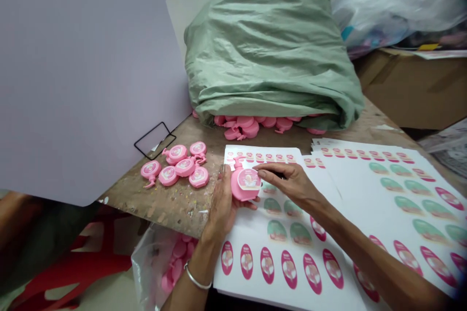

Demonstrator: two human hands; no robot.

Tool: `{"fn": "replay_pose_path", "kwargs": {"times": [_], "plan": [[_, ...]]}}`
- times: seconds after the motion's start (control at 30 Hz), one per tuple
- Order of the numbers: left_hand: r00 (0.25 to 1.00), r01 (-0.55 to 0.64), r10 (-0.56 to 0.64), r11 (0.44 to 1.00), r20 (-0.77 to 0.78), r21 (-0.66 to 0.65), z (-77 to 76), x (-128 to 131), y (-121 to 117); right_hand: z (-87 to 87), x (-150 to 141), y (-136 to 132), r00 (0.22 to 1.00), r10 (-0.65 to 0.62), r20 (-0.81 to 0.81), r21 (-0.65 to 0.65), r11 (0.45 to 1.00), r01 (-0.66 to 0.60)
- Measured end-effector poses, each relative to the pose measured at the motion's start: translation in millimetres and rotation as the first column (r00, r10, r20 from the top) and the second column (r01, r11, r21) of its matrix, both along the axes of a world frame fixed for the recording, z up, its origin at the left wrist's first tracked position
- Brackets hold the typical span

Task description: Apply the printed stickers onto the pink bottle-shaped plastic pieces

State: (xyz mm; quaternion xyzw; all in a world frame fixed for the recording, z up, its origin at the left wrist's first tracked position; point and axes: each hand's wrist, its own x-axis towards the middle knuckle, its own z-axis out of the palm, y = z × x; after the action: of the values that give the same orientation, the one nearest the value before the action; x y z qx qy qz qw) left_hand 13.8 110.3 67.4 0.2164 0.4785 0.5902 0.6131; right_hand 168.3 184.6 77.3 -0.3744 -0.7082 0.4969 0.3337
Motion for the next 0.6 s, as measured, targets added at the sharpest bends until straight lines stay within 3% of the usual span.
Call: {"fn": "replay_pose_path", "kwargs": {"times": [0.23,0.6], "plan": [[0.998,0.044,-0.045,0.999,-0.048,-0.017,-1.6,1,-3,9.0,0,-8,0.997,0.011,0.079,0.13,0.991,-0.021],[0.996,0.063,-0.064,0.998,-0.068,-0.023,4.8,1,-1,10.8,-3,-10,0.996,-0.014,0.084,0.198,0.98,-0.003]]}}
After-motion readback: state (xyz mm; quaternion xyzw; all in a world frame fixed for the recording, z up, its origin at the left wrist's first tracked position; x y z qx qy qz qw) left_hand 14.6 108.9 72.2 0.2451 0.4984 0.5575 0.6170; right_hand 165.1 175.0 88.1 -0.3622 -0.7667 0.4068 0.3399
